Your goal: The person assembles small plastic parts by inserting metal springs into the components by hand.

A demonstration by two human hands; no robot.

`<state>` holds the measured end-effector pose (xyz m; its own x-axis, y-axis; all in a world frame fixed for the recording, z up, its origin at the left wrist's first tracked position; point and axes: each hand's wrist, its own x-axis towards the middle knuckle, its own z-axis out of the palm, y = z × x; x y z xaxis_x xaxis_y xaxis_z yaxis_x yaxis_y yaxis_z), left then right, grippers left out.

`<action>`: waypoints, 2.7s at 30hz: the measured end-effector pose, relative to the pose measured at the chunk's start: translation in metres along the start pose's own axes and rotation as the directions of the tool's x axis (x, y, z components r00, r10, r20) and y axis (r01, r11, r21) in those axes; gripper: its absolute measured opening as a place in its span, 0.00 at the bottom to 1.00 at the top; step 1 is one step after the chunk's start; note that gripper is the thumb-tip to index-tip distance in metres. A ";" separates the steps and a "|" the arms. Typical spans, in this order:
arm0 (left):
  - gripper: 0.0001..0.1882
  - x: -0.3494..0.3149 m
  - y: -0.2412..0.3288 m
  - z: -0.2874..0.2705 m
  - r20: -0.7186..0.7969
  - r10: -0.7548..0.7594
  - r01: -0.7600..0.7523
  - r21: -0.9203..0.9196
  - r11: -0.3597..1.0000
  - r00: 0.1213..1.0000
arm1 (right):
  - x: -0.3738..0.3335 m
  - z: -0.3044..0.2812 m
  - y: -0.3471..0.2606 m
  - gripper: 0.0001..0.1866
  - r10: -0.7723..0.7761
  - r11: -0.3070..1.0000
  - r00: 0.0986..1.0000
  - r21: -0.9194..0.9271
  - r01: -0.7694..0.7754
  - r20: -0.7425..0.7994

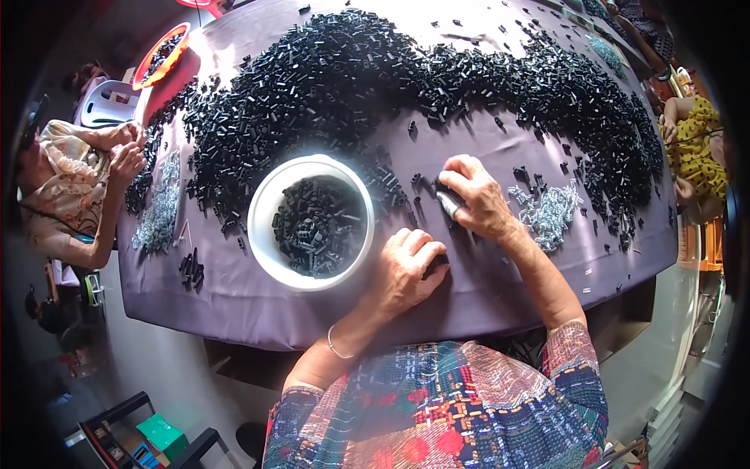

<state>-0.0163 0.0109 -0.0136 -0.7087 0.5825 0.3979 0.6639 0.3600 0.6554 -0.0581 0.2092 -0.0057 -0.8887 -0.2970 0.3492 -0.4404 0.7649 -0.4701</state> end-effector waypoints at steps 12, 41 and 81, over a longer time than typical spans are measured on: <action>0.18 -0.015 0.009 -0.009 0.069 -0.026 0.021 0.067 0.998 0.997 | -0.057 -0.030 -0.022 0.13 0.108 0.993 0.977 0.057 -0.099 -0.184; 0.16 -0.034 0.022 -0.015 0.006 -0.137 0.137 0.017 0.990 0.990 | -0.089 -0.045 -0.023 0.16 0.114 0.991 0.969 -0.047 -0.128 -0.220; 0.16 -0.052 0.028 -0.017 -0.116 -0.209 0.212 0.017 0.977 0.971 | -0.075 -0.020 -0.043 0.12 -0.019 0.989 0.997 -0.146 0.007 -0.078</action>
<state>0.0348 -0.0219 -0.0050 -0.8544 0.4063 0.3241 0.5026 0.4873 0.7141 0.0302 0.2106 0.0044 -0.8675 -0.2658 0.4205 -0.4237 0.8378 -0.3444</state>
